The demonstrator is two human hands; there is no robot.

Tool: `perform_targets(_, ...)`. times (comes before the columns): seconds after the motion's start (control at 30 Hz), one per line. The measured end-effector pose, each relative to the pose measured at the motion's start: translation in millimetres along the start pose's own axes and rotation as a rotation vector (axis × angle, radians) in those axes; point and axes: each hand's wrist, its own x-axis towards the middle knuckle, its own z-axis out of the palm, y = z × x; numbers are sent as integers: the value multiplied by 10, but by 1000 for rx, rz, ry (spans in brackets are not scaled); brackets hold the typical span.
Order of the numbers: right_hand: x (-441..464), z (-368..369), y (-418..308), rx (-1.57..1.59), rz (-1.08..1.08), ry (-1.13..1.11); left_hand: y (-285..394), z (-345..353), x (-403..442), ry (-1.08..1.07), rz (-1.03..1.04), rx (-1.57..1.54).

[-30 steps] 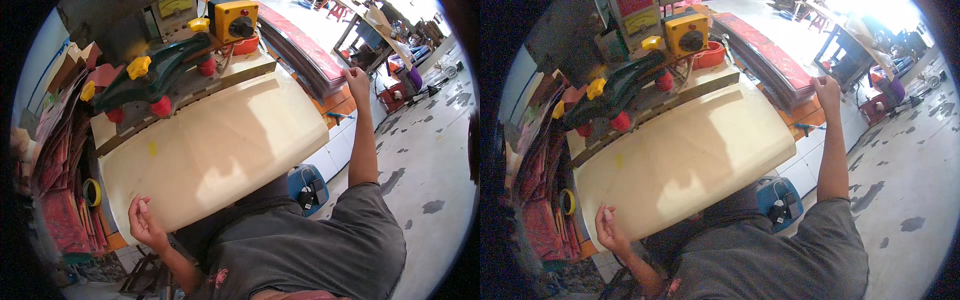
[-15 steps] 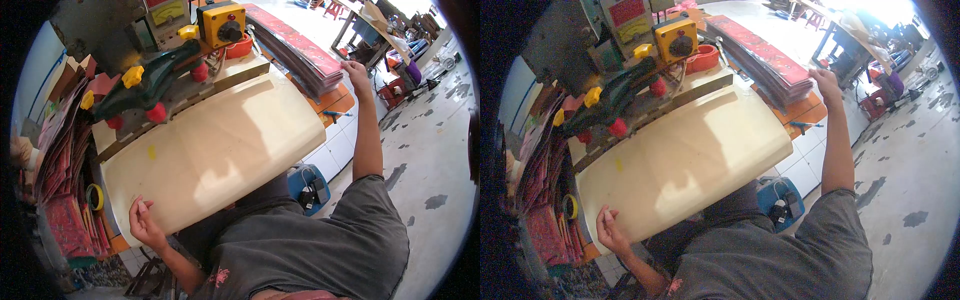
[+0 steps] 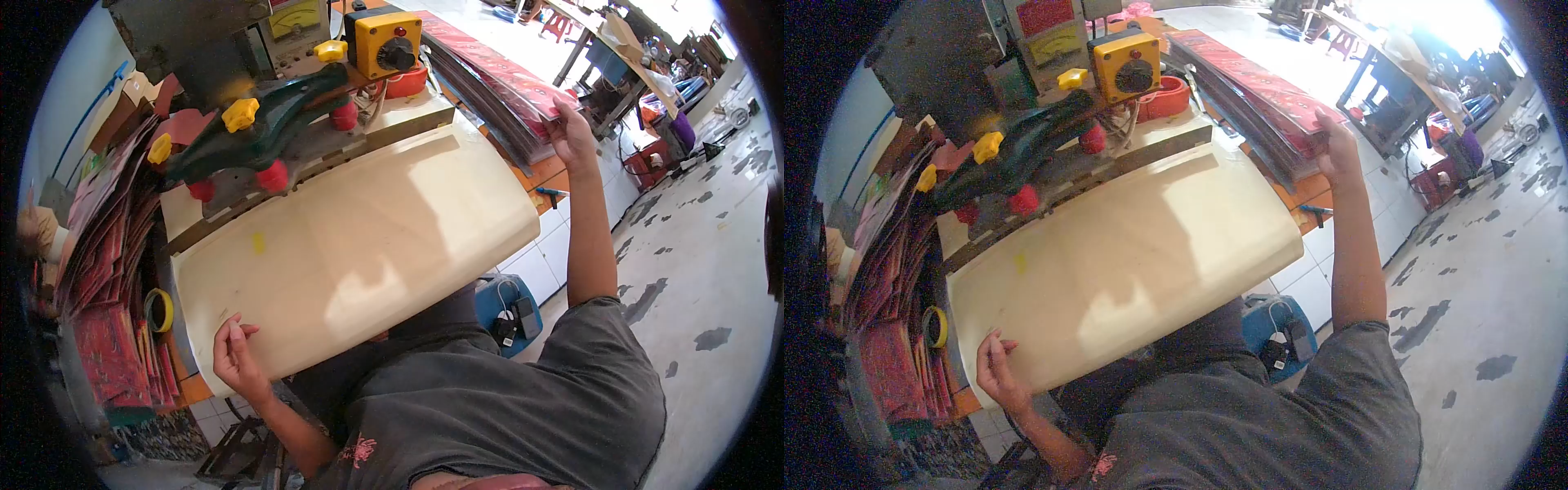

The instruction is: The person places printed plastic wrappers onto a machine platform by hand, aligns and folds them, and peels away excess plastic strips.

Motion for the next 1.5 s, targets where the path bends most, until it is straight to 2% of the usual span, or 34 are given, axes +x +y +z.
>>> perform_targets(0.1, -167, 169, 56, -71, -55, -15, -30, -21, 1, -16, -20, 12)
perform_targets(0.17, -231, 272, 65, -35, -212, -20, -22, -25, 11, -9, -30, 15)
perform_targets(0.3, -417, 344, 5, -10, -336, 43, 7, -32, -7, -5, -41, -19)
perform_targets(0.37, -445, 81, -88, 32, -435, 31, 12, -22, -22, 1, -37, -21)
perform_targets(0.43, -582, -148, -196, 210, -362, 270, 11, -10, -24, 15, -11, -10)
perform_targets(0.6, -1026, -1037, -364, 318, -362, 365, 106, 1, -25, -6, -55, -40)
perform_targets(0.67, -1129, -1479, -350, 367, -246, 280, 130, 36, -20, -26, -61, -77)
perform_targets(0.8, -1417, -1702, -308, 365, -234, 310, 204, 204, 6, -138, -98, -266)
perform_targets(0.87, -1514, -1779, -269, 452, -122, -27, 215, 266, 19, -270, -73, -340)
perform_targets(0.9, -1537, -1786, -232, 492, -63, -199, 243, 309, 20, -264, -66, -336)
perform_targets(0.93, -1616, -1526, -224, 410, -103, 23, 280, 364, 18, -316, -44, -409)
perform_targets(0.97, -1647, -1318, -206, 416, -94, 16, 303, 387, 24, -366, -23, -480)
perform_targets(1.03, -1673, -1064, -152, 352, -128, 303, 360, 389, 42, -419, -30, -429)
perform_targets(1.07, -1652, -1064, -103, 353, -118, 300, 441, 447, 34, -437, -40, -539)
perform_targets(1.13, -1593, -1103, 4, 192, -111, 221, 452, 430, 23, -479, -64, -727)
perform_targets(1.17, -1577, -1127, 21, 110, -109, 185, 371, 339, 39, -482, -72, -724)
perform_targets(1.2, -1553, -1096, -31, 299, 61, -252, 279, 221, 58, -498, -39, -784)
perform_targets(1.23, -1523, -1049, -35, 297, 64, -240, 207, 149, 45, -516, -7, -845)
perform_targets(1.27, -1524, -843, -9, 194, 53, -239, 283, 168, -17, -309, -37, -906)
perform_targets(1.3, -1543, -622, 18, 91, 43, -237, 221, 64, 3, -317, -50, -903)
perform_targets(1.37, -1624, -107, 29, 16, 34, -195, 46, -228, 96, -68, -82, -584)
perform_targets(1.4, -1656, 113, 50, -56, 21, -172, 192, -164, 110, 64, -112, -600)
perform_targets(1.5, -1674, 502, 178, -113, 40, -260, 3, -467, 174, 178, -173, -620)
